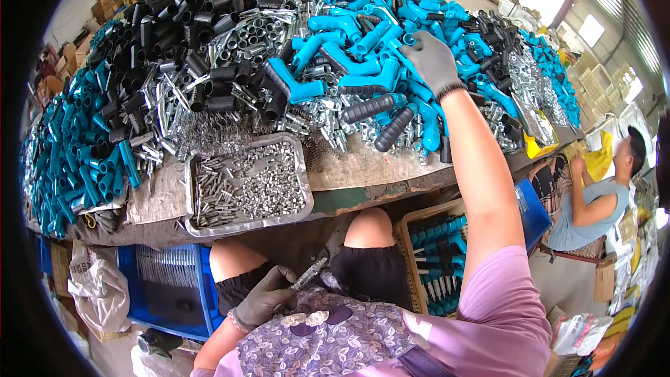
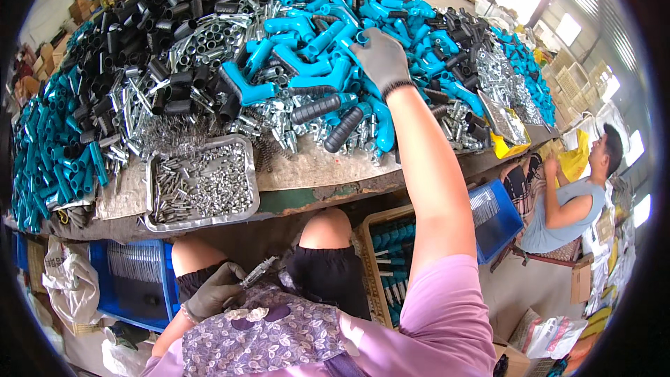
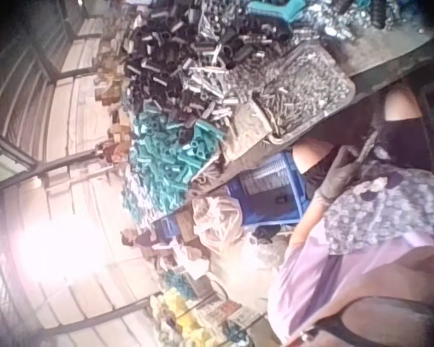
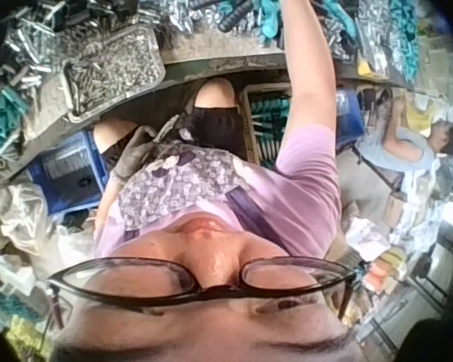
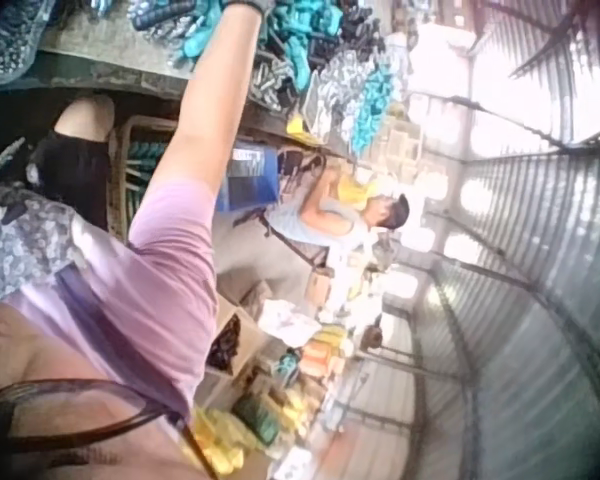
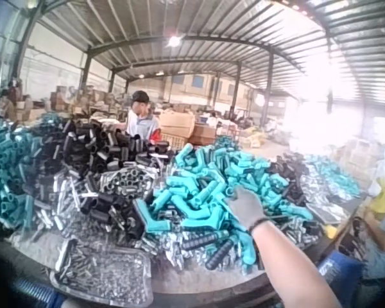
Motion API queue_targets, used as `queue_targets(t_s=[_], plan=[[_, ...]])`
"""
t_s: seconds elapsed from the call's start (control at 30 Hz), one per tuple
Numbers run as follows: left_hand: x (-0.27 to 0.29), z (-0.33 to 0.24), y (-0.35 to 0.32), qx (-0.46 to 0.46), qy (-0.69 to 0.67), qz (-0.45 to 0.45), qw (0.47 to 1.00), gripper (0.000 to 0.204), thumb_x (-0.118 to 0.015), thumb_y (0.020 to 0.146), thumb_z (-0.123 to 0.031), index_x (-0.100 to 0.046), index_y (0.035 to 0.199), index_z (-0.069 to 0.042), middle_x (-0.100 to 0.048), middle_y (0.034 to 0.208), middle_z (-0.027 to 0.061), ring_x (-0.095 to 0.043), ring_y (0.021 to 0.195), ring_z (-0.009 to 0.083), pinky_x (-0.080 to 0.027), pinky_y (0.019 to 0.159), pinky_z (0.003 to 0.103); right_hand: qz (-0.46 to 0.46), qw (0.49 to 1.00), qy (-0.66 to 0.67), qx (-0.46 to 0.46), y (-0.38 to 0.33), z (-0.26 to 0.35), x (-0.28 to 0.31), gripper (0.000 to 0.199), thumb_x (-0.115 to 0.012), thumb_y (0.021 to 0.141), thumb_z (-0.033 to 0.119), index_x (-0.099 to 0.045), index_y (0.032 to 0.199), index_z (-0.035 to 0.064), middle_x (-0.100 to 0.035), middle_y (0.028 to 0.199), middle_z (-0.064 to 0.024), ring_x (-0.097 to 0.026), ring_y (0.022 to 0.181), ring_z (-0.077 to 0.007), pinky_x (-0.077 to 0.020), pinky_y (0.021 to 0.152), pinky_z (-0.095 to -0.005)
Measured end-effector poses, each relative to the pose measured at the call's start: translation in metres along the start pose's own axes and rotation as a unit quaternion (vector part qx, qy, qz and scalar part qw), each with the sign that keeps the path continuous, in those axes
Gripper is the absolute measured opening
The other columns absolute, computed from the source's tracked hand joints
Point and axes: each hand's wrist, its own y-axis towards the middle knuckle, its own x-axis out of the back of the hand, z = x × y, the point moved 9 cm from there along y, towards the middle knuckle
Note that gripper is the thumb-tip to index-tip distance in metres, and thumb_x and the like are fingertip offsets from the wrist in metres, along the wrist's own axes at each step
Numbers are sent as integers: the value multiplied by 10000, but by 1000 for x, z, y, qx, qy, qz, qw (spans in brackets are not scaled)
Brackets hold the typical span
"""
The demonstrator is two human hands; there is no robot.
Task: Assembling blue plastic handles and metallic components using a small screwdriver tool at a factory workbench.
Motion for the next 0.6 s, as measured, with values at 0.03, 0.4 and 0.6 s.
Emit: queue_targets(t_s=[0.03,0.4,0.6], plan=[[-4,-1,1,2,7,9,1000,218,-599,945,-48,-460,1113,-50,-541,854,52,-542,642,128,-448,599,253,65,991,-112,-9,12,3,-14,501,-711,856,328,-620,1227,4,-662,1229,-242,-644,1141,-370,-518,962,-430],[21,-24,-35,-25,-15,-65,997,168,-609,935,-49,-502,1064,-49,-580,830,44,-585,712,122,-485,638,261,71,940,327,66,-103,89,38,350,-610,891,129,-578,1206,-19,-611,1233,-125,-565,788,-149,-452,680,-272],[52,-17,-61,5,18,-110,994,135,-639,964,-147,-549,982,-48,-580,842,14,-625,682,113,-499,623,243,238,852,462,-64,-295,145,-17,327,-680,839,102,-543,1130,40,-609,918,-47,-602,708,-95,-513,610,-219]])
